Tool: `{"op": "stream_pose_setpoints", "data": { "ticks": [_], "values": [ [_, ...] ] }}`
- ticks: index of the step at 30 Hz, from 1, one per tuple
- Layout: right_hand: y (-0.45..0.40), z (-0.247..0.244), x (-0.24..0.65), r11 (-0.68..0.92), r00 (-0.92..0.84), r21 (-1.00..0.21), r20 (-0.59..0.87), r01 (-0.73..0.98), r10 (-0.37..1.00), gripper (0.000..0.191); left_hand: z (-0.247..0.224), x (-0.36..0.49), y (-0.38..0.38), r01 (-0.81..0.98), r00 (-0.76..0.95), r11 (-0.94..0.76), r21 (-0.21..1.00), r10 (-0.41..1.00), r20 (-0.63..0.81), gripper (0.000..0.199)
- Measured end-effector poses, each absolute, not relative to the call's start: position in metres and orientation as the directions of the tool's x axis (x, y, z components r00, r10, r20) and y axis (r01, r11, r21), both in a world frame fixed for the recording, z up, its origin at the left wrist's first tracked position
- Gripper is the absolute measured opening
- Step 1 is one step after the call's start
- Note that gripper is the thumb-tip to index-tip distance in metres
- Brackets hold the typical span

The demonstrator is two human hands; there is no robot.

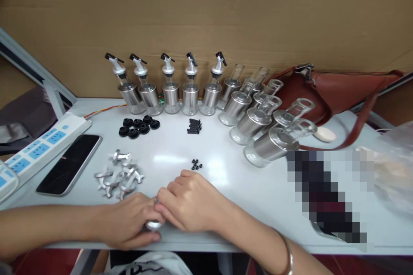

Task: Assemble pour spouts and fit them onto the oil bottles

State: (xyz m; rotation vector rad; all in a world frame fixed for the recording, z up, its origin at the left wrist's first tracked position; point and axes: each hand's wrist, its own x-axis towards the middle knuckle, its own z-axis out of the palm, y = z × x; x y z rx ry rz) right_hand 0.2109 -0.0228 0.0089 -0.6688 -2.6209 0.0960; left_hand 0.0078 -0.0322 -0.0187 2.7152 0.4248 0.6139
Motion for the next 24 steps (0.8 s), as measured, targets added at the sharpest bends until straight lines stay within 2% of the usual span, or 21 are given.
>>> {"op": "stream_pose_setpoints", "data": {
  "ticks": [6,10,24],
  "values": [
    [-0.018,0.009,0.213,0.863,-0.779,-0.208,0.371,0.461,0.506,0.044,-0.013,0.004,-0.031,0.245,0.866,-0.861,0.446,0.401,0.300,0.013],
    [-0.013,0.006,0.216,0.853,-0.787,-0.244,0.333,0.461,0.520,0.045,-0.013,0.003,-0.031,0.275,0.870,-0.825,0.495,0.432,0.238,0.013],
    [-0.010,0.003,0.217,0.819,-0.788,-0.280,0.244,0.500,0.565,0.039,-0.013,0.008,-0.032,0.318,0.855,-0.826,0.465,0.462,0.237,0.015]
  ]
}}
